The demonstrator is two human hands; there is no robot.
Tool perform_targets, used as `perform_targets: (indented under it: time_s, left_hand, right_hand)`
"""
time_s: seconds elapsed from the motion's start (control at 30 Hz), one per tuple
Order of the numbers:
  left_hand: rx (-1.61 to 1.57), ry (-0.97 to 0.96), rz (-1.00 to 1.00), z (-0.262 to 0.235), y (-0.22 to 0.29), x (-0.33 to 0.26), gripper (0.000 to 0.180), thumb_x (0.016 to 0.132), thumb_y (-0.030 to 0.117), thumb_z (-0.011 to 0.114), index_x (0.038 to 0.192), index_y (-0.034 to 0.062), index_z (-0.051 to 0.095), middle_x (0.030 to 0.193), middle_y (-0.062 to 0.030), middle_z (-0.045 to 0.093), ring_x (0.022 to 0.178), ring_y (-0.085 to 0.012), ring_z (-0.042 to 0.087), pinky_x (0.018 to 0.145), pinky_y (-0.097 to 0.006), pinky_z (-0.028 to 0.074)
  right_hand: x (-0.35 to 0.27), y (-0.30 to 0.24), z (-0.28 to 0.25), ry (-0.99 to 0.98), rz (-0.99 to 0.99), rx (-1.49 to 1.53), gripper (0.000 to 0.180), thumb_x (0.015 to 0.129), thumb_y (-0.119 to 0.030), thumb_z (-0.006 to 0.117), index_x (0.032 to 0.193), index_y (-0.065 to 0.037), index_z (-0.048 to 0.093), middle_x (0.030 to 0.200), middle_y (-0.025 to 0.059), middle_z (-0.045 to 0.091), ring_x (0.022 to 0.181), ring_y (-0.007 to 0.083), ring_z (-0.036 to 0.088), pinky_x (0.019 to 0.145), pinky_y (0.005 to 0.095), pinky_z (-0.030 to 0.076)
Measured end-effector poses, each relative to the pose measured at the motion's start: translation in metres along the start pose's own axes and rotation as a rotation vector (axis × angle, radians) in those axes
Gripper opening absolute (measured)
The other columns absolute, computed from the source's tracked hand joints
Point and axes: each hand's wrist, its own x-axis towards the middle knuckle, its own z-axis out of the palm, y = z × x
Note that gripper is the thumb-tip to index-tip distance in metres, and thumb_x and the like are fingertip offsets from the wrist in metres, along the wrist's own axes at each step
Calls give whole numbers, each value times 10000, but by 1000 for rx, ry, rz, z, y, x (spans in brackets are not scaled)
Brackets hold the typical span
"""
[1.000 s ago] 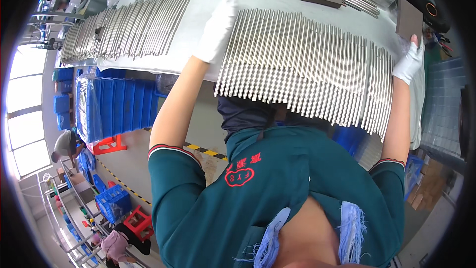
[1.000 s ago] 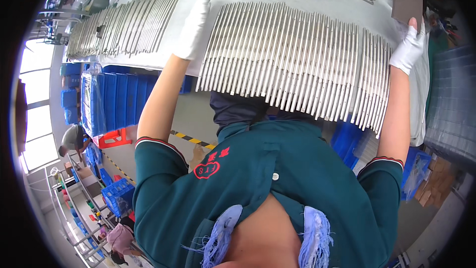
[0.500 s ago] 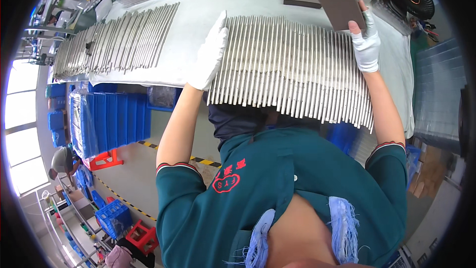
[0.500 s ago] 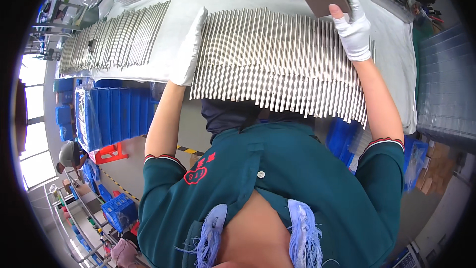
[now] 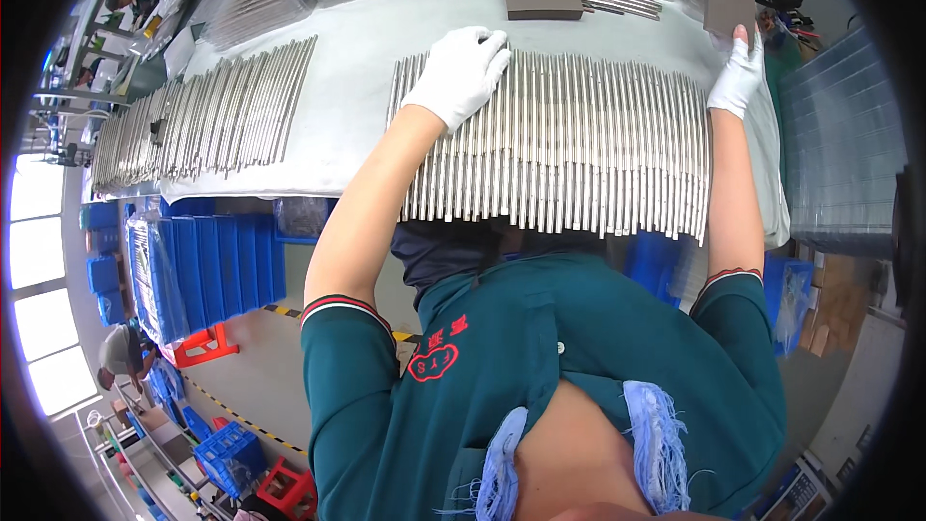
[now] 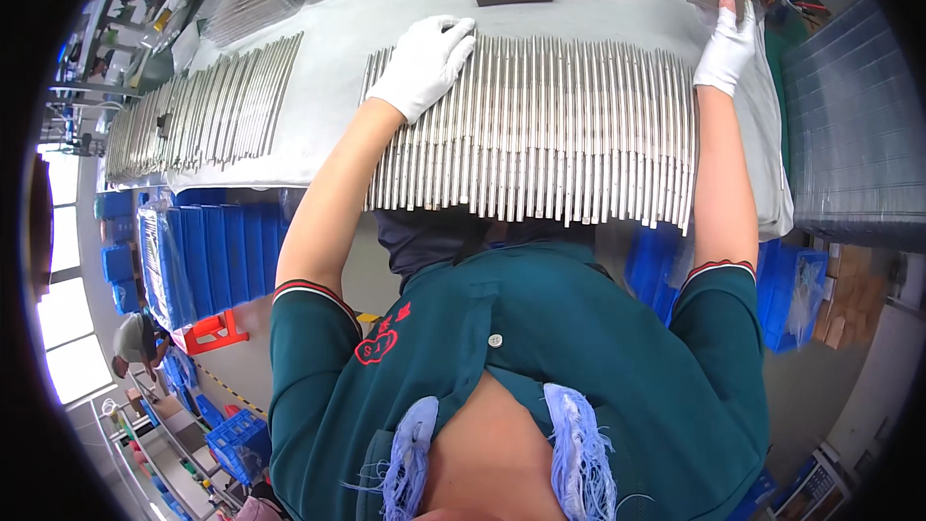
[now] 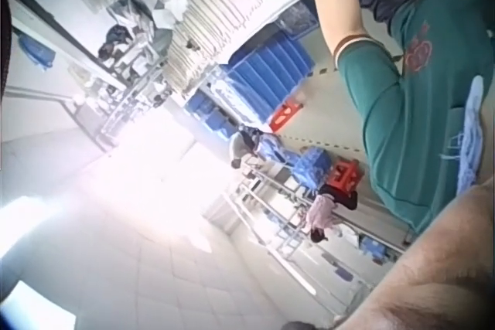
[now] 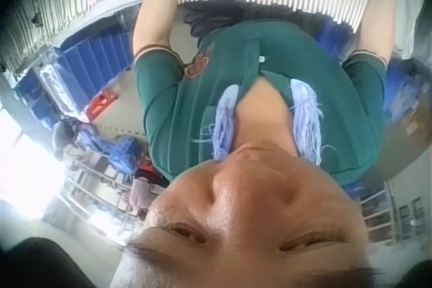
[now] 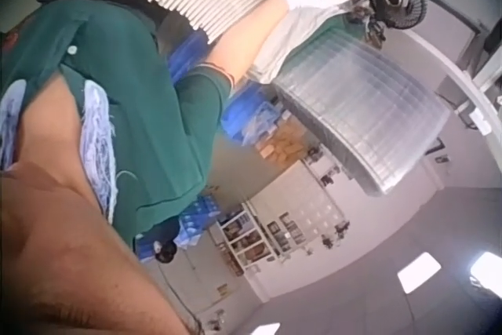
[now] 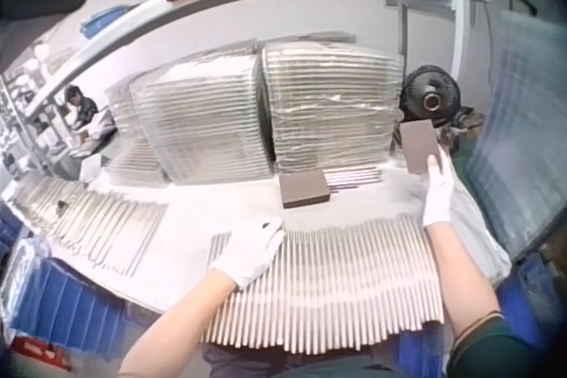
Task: Organizing and aligning metal rods on a workbench in a manufacturing setting.
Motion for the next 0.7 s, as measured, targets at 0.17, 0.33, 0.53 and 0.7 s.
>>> perform_targets:
  time_s: [0.17, 0.33, 0.53, 0.7]
  left_hand:
    - [9, -38, -52, 0, -1, 0, 292, 1000, 262, 511, 1147, 70, 674, 947, -176, 637, 941, -363, 600, 858, -449, 492]
    - [30, 95, 26, 2, 4, 2, 281, 978, 262, 541, 1121, 64, 681, 1043, -182, 675, 975, -368, 636, 843, -462, 534]
    - [33, -3, 6, 1, 2, 0, 284, 977, 272, 554, 1153, 89, 682, 1068, -162, 671, 979, -359, 629, 859, -444, 524]
    - [44, 60, 48, 3, 4, 1, 272, 981, 288, 551, 1125, 112, 700, 1045, -143, 678, 950, -345, 640, 831, -438, 534]
  right_hand:
    - [1, 2, -1, 33, 39, 62, 489, 974, -319, 649, 1336, 1, 577, 1267, 94, 637, 1138, 177, 577, 1015, 287, 419]
    - [0, 1, -1, 9, 31, 76, 512, 966, -331, 663, 1343, 5, 576, 1284, 103, 640, 1155, 176, 581, 1023, 291, 417]
    - [-7, -2, 3, -17, 10, 24, 530, 962, -339, 667, 1358, 0, 570, 1302, 106, 631, 1175, 179, 574, 1036, 299, 413]
    - [1, 20, -2, -48, 15, 6, 529, 963, -342, 668, 1367, -15, 570, 1296, 100, 636, 1179, 167, 576, 1034, 294, 418]
